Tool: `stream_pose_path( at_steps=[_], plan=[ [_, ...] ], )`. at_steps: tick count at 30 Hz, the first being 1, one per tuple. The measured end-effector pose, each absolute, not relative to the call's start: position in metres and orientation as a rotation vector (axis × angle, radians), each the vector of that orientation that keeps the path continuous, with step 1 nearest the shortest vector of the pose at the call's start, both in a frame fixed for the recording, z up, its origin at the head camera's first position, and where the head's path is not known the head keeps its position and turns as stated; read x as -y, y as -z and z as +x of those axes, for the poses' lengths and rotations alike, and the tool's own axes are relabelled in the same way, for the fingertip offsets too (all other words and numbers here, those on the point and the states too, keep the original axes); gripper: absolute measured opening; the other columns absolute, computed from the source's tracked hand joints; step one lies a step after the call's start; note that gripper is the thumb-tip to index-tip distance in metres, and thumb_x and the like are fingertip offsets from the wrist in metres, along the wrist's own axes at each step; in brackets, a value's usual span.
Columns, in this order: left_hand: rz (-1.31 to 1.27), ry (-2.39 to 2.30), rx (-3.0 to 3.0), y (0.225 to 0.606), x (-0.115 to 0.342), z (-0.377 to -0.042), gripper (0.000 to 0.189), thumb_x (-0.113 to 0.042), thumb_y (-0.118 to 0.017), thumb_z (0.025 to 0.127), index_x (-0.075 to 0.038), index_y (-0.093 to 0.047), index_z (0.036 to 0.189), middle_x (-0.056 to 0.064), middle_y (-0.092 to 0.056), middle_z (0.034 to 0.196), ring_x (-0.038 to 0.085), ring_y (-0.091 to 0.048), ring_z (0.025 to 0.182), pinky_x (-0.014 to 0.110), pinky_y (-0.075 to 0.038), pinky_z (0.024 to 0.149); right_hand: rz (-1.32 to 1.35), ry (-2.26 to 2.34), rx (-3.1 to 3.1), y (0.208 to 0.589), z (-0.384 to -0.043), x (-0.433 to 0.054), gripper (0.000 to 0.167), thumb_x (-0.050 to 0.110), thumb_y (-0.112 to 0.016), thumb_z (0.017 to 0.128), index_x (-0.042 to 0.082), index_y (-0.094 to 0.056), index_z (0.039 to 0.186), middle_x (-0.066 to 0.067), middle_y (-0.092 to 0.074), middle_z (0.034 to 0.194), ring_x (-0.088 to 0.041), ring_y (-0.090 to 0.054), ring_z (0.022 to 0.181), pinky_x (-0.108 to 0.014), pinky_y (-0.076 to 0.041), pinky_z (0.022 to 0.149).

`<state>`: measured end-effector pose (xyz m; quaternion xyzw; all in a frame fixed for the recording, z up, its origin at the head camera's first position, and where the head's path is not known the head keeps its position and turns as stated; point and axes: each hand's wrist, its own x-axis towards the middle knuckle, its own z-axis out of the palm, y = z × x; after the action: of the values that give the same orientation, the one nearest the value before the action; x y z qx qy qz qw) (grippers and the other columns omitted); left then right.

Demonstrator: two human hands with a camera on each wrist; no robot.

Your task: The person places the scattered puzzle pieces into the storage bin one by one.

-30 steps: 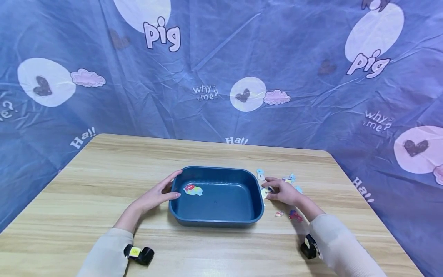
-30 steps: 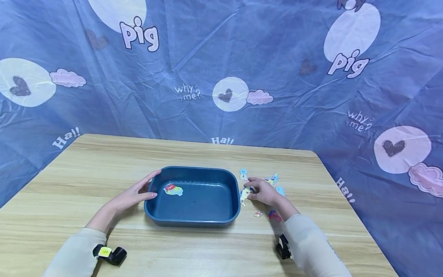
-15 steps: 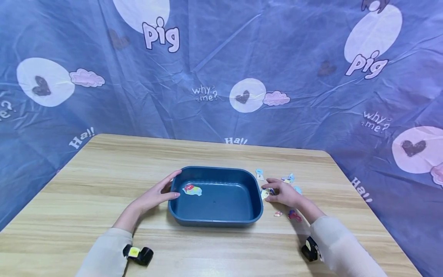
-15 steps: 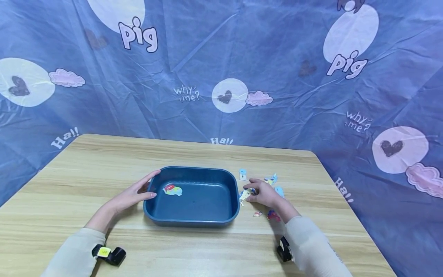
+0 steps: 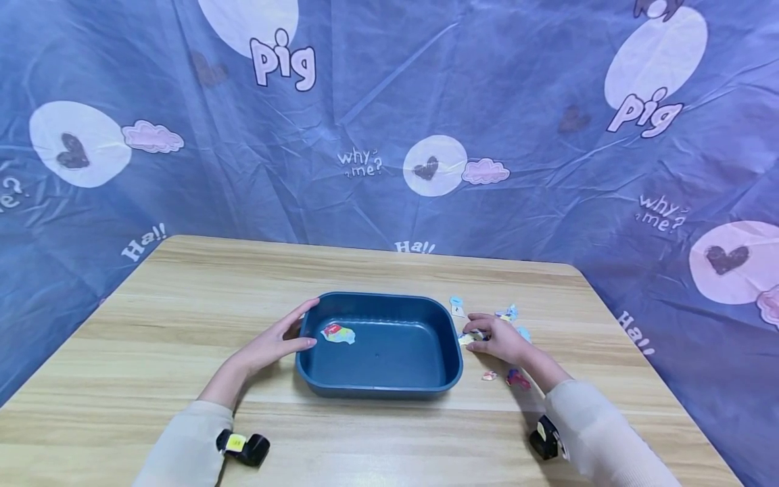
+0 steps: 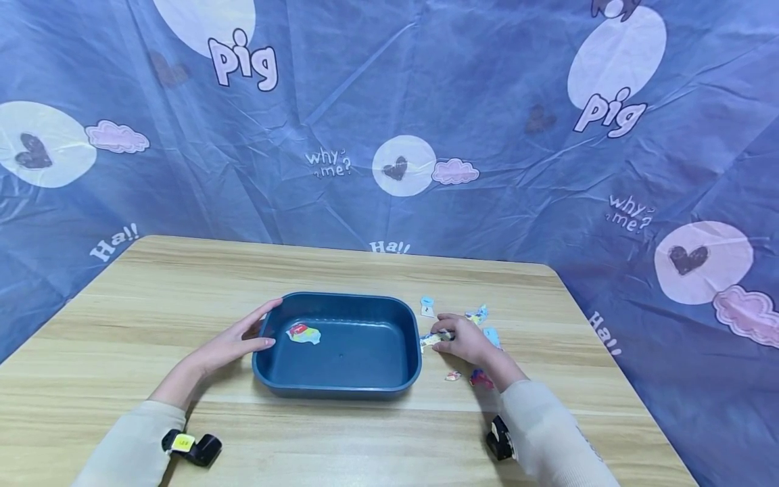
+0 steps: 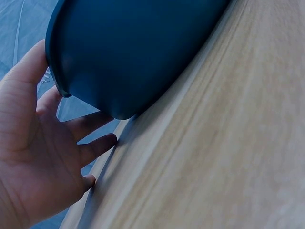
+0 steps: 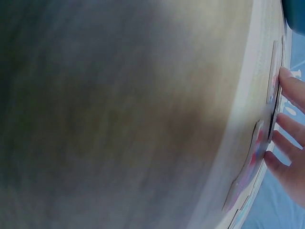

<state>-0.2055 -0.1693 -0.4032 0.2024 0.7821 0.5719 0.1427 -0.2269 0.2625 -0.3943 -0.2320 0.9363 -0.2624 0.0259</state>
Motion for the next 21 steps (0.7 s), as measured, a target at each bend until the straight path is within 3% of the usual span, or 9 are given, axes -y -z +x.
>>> stream_pose_path(
  at_steps=[7, 15, 21],
  plan=[
    [0.575, -1.644, -2.264, 0.4033, 0.1692, -0.2051, 0.064, -0.02, -0.055, 0.085, -0.029, -0.019, 0.137, 0.007, -0.011, 0.142, 0.034, -0.016, 0.125, 0.05, -0.013, 0.097, -0.716, 0.818, -2.906, 0.396, -0.2264, -0.263, 0.021, 0.012, -0.07, 0.072, 0.005, -0.062, 0.09, -0.024, -0.048, 0.116, -0.038, -0.044, 0.105, -0.05, -0.034, 0.086],
    [0.57, -1.646, -2.259, 0.4043, 0.1686, -0.2053, 0.064, -0.02, -0.055, 0.085, -0.029, -0.019, 0.137, 0.006, -0.011, 0.142, 0.034, -0.015, 0.125, 0.05, -0.013, 0.097, -0.692, 0.825, -2.917, 0.4009, -0.2265, -0.2691, 0.033, 0.017, -0.069, 0.073, -0.001, -0.063, 0.1, -0.02, -0.049, 0.117, -0.037, -0.041, 0.109, -0.047, -0.036, 0.085],
    [0.579, -1.647, -2.259, 0.4051, 0.1686, -0.2059, 0.065, -0.02, -0.055, 0.085, -0.028, -0.018, 0.137, 0.007, -0.011, 0.142, 0.034, -0.016, 0.125, 0.05, -0.013, 0.097, -0.679, 0.838, -2.937, 0.4015, -0.2271, -0.2695, 0.028, 0.014, -0.068, 0.074, -0.001, -0.064, 0.098, -0.019, -0.051, 0.115, -0.036, -0.042, 0.109, -0.047, -0.035, 0.086]
  ],
)
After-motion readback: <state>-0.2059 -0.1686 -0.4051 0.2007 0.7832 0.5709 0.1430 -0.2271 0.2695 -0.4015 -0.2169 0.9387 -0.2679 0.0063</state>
